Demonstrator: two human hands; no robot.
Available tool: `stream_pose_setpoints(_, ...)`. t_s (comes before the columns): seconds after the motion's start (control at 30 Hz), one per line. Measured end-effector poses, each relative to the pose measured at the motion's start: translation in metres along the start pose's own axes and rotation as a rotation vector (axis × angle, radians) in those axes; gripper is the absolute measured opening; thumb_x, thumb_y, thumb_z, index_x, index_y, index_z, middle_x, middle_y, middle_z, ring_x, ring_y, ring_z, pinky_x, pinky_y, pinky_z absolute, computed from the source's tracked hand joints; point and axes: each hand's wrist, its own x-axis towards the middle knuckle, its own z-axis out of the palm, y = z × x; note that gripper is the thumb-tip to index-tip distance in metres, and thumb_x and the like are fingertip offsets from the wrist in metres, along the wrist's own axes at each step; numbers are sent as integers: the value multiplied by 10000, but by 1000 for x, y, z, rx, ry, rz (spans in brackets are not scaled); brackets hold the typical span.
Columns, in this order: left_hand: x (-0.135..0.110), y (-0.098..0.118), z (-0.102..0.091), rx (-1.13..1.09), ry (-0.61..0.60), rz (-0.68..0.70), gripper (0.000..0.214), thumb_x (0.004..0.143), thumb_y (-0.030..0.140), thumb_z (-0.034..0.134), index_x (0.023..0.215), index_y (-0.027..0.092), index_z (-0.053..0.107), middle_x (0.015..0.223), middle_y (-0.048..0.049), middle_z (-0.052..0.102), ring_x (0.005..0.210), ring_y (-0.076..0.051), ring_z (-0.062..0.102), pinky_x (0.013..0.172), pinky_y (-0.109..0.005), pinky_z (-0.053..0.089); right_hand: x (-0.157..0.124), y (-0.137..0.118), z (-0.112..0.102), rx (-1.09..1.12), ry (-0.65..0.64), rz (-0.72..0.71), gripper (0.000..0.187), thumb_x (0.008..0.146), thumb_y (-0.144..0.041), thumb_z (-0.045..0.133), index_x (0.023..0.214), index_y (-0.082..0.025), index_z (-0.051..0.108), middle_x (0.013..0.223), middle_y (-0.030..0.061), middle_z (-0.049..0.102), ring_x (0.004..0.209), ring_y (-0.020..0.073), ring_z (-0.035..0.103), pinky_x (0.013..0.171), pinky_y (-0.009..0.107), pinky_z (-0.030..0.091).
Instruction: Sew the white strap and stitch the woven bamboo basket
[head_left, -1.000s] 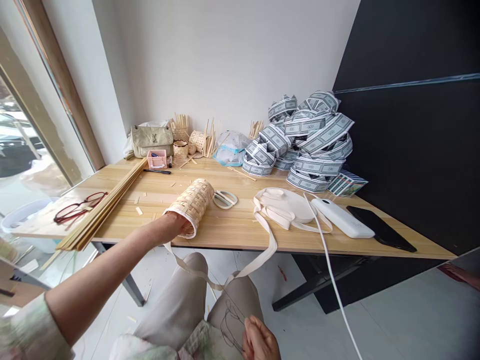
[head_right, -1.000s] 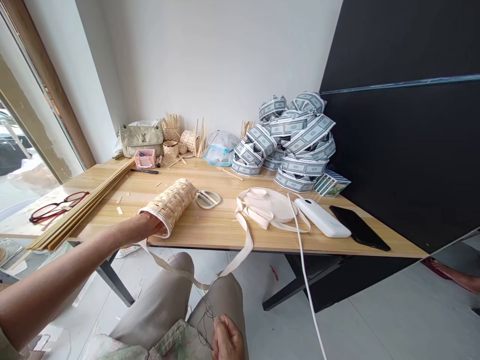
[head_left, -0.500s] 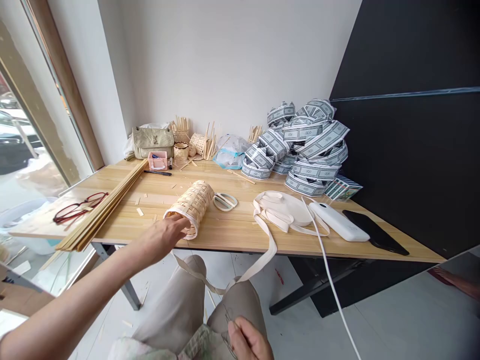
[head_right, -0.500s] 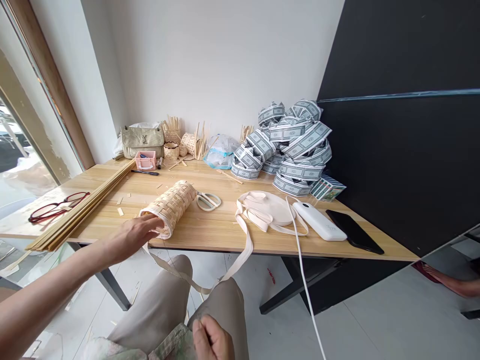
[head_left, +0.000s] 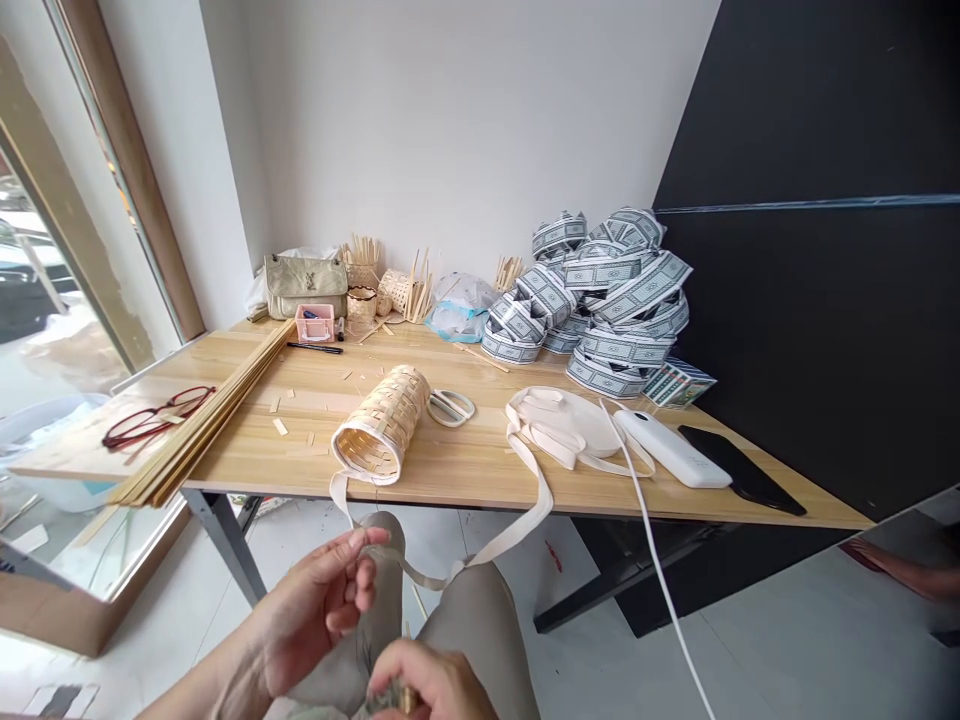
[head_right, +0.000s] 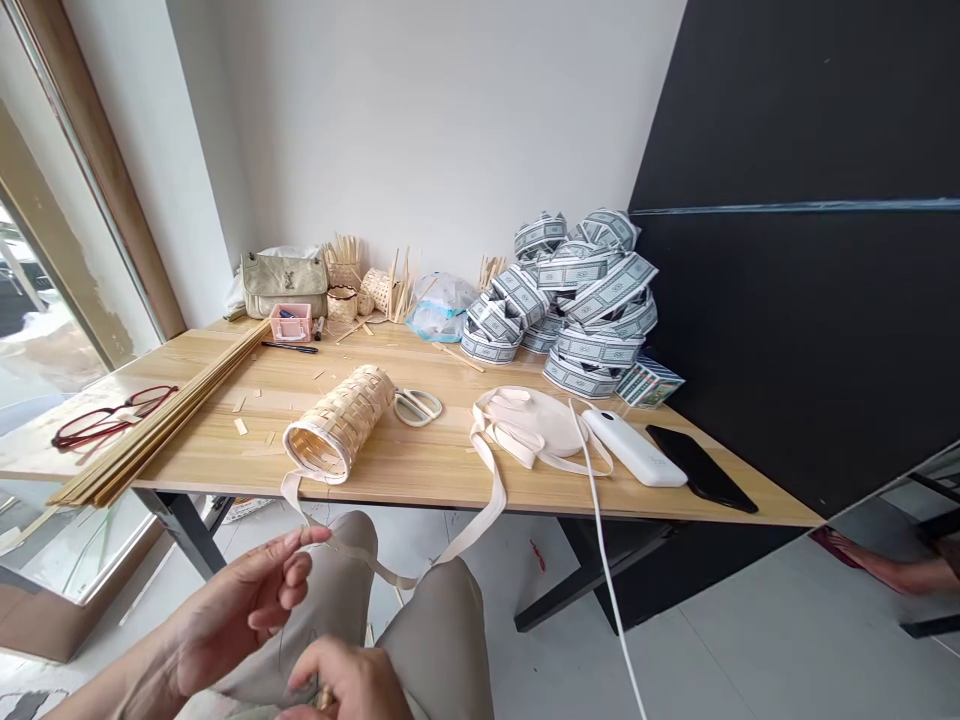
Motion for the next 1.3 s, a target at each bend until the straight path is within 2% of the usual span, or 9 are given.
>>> stream_pose_setpoints(0.1, -7, 16, -5, 82, 28, 64, 413, 569, 370, 796, 840, 140, 584, 505, 74, 409, 408, -16, 353, 351, -122, 130, -12, 23, -20, -56, 274, 144, 355, 670, -323, 555, 1000, -194, 542, 571, -57, 395, 527, 124, 402, 527, 217, 325)
stream_pose_setpoints(0.17, -14, 27, -9, 241, 24, 63, 422, 583, 416, 773, 838, 151, 565, 497, 75, 408, 411, -24, 353, 359, -127, 138, -22, 34, -34, -93, 467, 139, 328, 755, -361, 473, 1036, -205, 539, 633, -20, 470, 594, 153, 464, 605, 247, 379)
stream_pose_setpoints(0.23, -20, 36, -9, 488, 17, 75, 430, 627, 498, 710, 826, 151, 552, 489, 67, 419, 417, -35, 357, 366, -133, 162, -25, 35, -44, -117, 533, 126, 281, 816, -380, 407, 993, -226, 561, 632, -9, 486, 593, 163, 473, 616, 263, 391)
stream_pose_setpoints(0.33, -27, 45, -5, 832, 4, 121, 480, 664, 607, 600, 774, 144, 538, 475, 62, 405, 413, -48, 347, 366, -149, 192, -15, 21, -47, -58, 503, 72, 241, 837, -380, 386, 827, -221, 566, 553, -26, 446, 528, 150, 446, 560, 260, 379)
stream_pose_setpoints(0.5, -26, 50, 0, 1040, -63, 190, 438, 737, 588, 483, 747, 152, 526, 477, 76, 329, 422, -57, 283, 387, -174, 205, 24, -15, -36, 248, 428, -58, 186, 829, -304, 396, 759, -188, 524, 653, 0, 561, 590, 138, 545, 524, 225, 428)
stream_pose_setpoints(0.77, -27, 65, -1, 1382, -88, 322, 327, 843, 450, 391, 734, 168, 514, 569, 40, 356, 521, -92, 320, 477, -204, 262, 70, -53, -23, -460, 552, -497, 206, 853, -96, 427, 743, -182, 578, 748, 27, 586, 736, 150, 526, 657, 241, 410)
stream_pose_setpoints(1.0, -25, 82, 6, 1634, -6, 521, 308, 851, 368, 374, 642, 164, 473, 580, 33, 451, 556, -95, 364, 529, -200, 280, 93, -47, -12, -426, 433, -587, 208, 802, -72, 488, 673, -197, 592, 729, 17, 560, 718, 154, 494, 669, 252, 404)
stream_pose_setpoints(1.13, -14, 94, 2, 1610, 80, 577, 289, 840, 360, 369, 647, 166, 461, 567, 42, 413, 550, -91, 339, 524, -194, 271, 91, -41, -14, -216, 390, -563, 182, 787, -82, 469, 733, -185, 610, 747, 16, 589, 679, 132, 545, 639, 233, 437)
stream_pose_setpoints(1.3, 13, 98, -11, 1496, -3, 608, 285, 824, 372, 365, 668, 161, 476, 599, 29, 419, 575, -96, 364, 536, -190, 309, 90, -40, -13, 105, 348, -448, 85, 763, -138, 497, 803, -174, 563, 676, -17, 581, 542, 96, 553, 492, 179, 462)
